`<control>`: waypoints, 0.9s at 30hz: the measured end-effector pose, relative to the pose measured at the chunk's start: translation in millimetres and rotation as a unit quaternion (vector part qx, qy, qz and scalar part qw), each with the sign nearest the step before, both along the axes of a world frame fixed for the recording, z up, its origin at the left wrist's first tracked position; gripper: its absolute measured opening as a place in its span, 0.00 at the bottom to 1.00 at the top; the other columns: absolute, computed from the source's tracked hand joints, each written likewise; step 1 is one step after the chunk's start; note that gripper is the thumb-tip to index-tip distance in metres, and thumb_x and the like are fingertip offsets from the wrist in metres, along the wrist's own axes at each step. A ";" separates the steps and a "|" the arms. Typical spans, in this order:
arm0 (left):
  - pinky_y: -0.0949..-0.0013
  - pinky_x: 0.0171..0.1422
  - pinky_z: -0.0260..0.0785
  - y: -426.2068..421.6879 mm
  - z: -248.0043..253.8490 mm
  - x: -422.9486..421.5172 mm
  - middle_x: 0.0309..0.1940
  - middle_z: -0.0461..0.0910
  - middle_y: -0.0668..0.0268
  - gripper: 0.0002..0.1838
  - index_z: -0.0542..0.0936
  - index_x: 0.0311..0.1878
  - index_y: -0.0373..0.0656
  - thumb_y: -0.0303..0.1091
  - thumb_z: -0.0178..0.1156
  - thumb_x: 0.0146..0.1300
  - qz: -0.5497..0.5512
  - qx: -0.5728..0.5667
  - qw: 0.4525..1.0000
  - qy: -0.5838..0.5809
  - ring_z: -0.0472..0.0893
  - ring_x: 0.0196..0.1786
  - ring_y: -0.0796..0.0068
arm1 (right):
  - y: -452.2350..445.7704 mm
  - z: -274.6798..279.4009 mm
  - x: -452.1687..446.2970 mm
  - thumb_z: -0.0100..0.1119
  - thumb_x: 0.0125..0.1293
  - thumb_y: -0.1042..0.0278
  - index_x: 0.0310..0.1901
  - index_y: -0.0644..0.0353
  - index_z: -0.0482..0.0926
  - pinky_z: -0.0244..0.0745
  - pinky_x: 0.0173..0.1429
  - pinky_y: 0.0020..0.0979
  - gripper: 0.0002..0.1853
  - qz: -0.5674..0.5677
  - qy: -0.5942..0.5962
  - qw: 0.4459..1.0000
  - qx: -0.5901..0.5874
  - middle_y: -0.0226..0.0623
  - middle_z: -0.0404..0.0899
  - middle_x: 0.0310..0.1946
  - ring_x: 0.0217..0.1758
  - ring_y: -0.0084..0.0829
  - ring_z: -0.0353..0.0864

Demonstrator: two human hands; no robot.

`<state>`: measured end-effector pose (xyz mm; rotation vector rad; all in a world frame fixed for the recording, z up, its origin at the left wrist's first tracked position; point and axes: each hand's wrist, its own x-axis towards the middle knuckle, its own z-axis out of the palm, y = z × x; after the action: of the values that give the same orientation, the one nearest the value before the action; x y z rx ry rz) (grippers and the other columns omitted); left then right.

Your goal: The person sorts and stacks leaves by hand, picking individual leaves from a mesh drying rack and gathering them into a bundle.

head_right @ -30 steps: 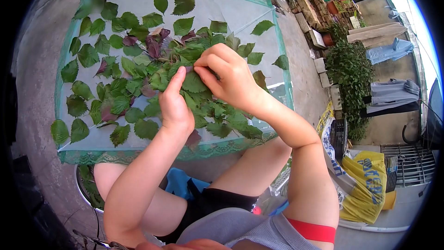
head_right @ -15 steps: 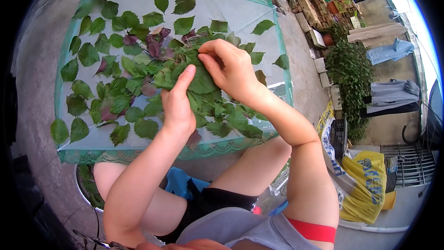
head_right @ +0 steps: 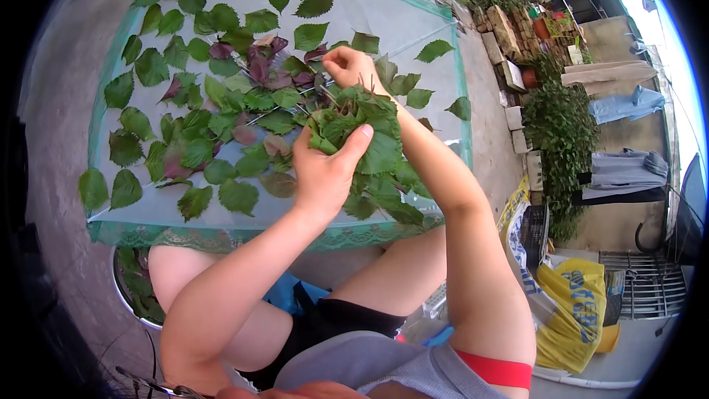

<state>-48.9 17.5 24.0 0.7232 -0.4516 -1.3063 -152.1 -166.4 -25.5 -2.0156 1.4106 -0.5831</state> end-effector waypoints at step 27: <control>0.72 0.41 0.71 -2.1 6.0 10.1 0.32 0.81 0.67 0.11 0.76 0.38 0.37 0.30 0.66 0.56 0.001 0.000 1.000 0.003 0.78 0.34 0.80 | -6.4 -19.7 27.6 0.68 0.53 0.76 0.43 0.64 0.83 0.71 0.40 0.22 0.14 -0.103 -0.099 0.988 0.062 0.31 0.82 0.34 0.34 0.18 0.77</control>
<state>-38.8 15.4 30.1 0.7194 -0.4461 -1.3053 -124.5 -172.8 -45.1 -1.6772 1.5023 -0.7437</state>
